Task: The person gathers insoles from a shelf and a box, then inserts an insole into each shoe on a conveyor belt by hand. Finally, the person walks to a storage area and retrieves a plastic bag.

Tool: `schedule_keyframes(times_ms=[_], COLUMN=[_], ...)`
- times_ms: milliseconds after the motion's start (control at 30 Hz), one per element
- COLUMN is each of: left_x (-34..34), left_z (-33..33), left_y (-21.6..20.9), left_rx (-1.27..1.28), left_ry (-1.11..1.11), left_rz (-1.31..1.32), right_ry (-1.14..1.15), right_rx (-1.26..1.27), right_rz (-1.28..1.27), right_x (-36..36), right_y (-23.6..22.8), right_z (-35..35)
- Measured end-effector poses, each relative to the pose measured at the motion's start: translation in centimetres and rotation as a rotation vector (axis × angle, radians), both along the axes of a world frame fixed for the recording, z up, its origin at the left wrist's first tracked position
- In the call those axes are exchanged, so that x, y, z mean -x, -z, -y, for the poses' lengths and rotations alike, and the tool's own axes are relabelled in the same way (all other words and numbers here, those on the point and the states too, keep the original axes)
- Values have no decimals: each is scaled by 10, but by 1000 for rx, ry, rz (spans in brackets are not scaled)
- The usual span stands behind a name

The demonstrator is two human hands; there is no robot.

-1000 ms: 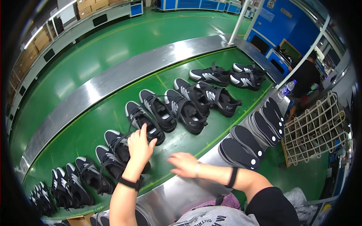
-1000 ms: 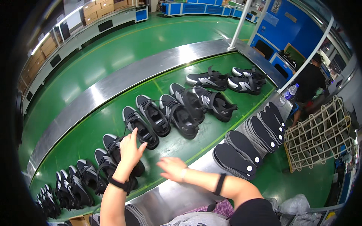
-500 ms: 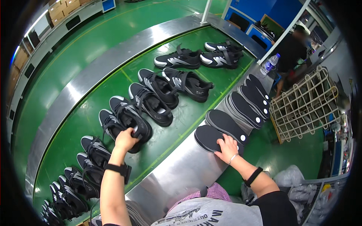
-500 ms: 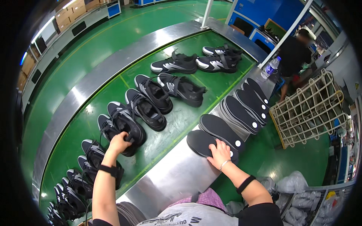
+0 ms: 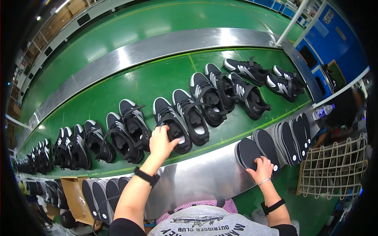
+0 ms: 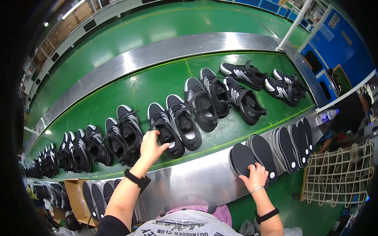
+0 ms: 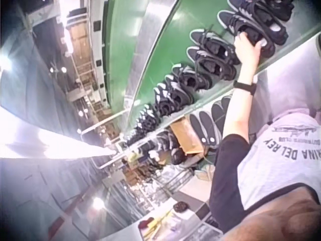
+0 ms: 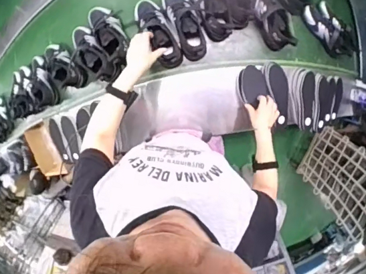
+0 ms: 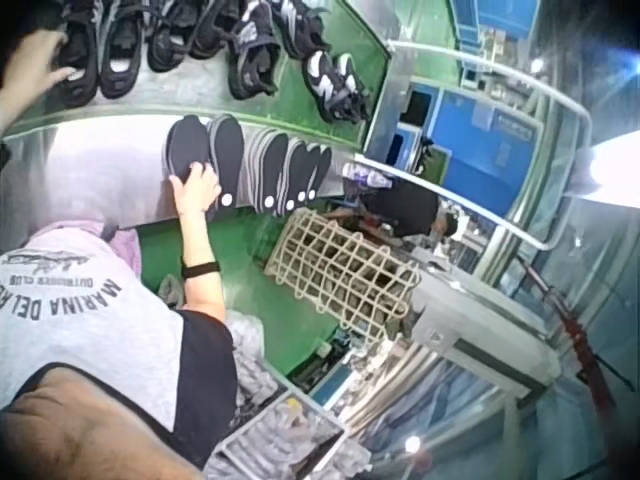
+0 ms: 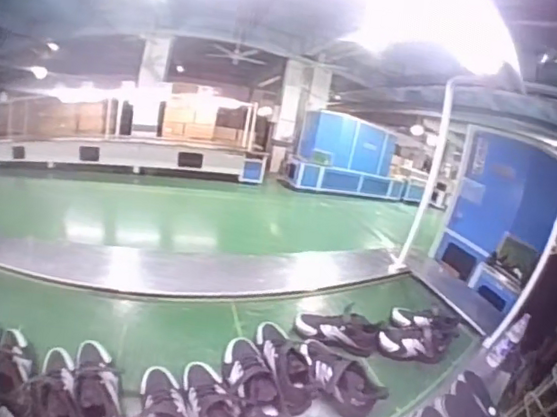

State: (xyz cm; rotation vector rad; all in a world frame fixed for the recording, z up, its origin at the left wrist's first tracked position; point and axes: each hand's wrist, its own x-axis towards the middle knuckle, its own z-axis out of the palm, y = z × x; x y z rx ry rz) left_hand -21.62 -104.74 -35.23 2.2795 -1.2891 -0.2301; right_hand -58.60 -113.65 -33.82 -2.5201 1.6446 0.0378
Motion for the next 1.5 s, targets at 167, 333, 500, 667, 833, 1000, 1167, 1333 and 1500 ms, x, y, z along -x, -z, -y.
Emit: schedule_keyframes(times_ms=[167, 333, 500, 667, 833, 1000, 1167, 1333, 1500], left_x=[-13, -23, -43, -52, -43, -48, -42, -40, -39], left_z=[27, 45, 39, 27, 31, 25, 30, 35, 36], left_y=[14, 12, 11, 32, 31, 41, 41, 46, 47], left_rx=[-38, 87, 241, 232, 235, 215, 215, 225, 244], left_ry=[197, 247, 52, -38, -90, -167, -144, -170, -162], left_rz=[251, 97, -285, -716, -726, -674, -643, -723, -713], right_ry=[-219, -600, -906, -883, -697, -779, -857, -813, -763], right_rx=[-144, -244, -250, -302, -295, -201, -324, -310, -608], right_rz=[505, 304, -190, -436, -228, -303, -467, -388, -599], right_x=[-57, -147, -234, -301, -309, -283, -284, -307, -327], right_y=[-44, -71, -79, -24, 27, -20, -35, 18, 47], right_z=[9, 18, 22, 2, 2, -11, 3, 3, 12])
